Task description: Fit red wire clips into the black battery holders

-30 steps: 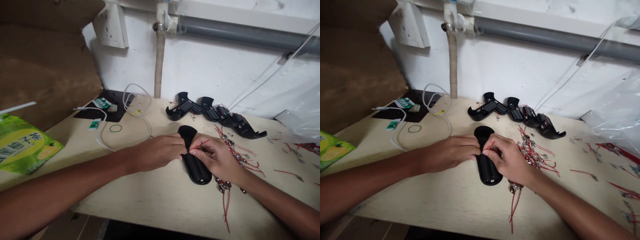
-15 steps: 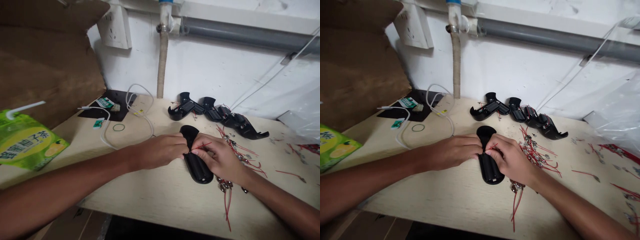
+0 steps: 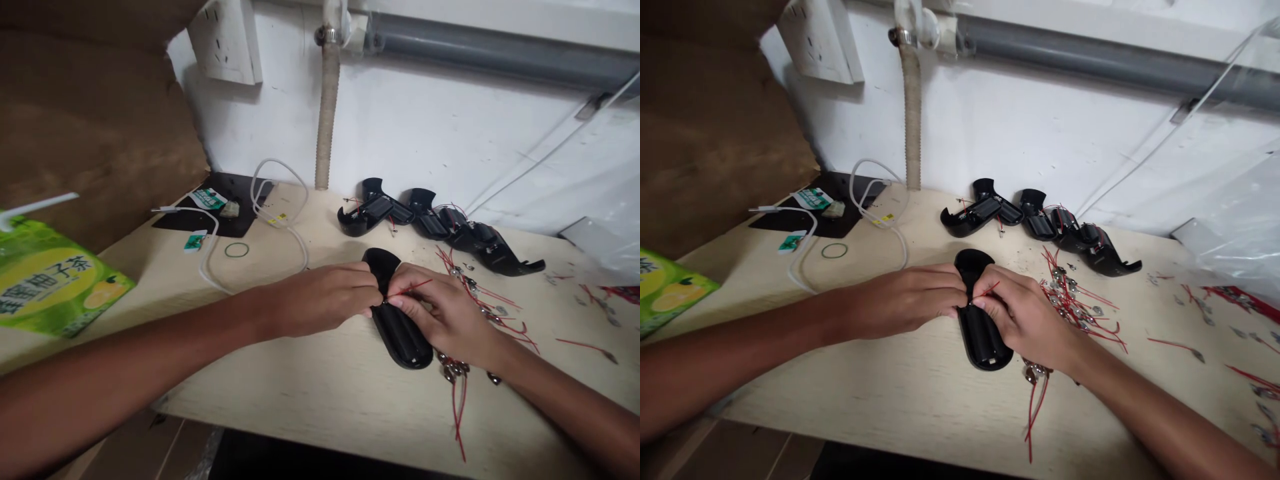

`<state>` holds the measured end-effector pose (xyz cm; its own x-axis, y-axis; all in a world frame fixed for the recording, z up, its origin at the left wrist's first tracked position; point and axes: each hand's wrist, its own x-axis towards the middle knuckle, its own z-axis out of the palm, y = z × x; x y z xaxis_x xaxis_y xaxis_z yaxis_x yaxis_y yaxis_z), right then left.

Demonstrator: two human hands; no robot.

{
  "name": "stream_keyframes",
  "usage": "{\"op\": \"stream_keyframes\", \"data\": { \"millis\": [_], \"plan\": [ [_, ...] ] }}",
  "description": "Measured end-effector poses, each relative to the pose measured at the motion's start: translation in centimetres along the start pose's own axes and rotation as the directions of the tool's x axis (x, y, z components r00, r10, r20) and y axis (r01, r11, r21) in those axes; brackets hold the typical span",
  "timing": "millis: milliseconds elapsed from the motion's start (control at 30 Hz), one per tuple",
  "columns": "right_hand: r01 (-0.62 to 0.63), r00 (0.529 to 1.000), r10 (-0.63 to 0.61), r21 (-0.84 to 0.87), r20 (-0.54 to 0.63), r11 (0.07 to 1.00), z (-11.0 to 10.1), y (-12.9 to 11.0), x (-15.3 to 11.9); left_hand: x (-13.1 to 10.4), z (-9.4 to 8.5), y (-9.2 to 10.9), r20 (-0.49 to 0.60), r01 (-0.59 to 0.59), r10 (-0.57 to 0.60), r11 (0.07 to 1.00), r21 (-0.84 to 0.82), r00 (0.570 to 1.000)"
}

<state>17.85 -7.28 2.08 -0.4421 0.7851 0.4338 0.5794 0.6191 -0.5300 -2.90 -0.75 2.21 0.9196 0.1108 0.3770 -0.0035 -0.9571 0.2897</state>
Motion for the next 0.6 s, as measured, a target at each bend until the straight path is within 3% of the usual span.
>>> {"op": "stream_keyframes", "data": {
  "millis": [400,600],
  "plan": [
    [0.050,0.999,-0.049,-0.032,0.011,0.998,0.02,0.13,-0.36,0.20,-0.29,0.22,0.051,-0.009,0.005,0.997,0.079,0.999],
    [0.037,0.999,-0.035,-0.055,0.037,0.998,0.00,0.03,-0.51,0.10,-0.10,0.38,-0.020,0.004,-0.003,0.998,0.067,1.000]
  ]
}}
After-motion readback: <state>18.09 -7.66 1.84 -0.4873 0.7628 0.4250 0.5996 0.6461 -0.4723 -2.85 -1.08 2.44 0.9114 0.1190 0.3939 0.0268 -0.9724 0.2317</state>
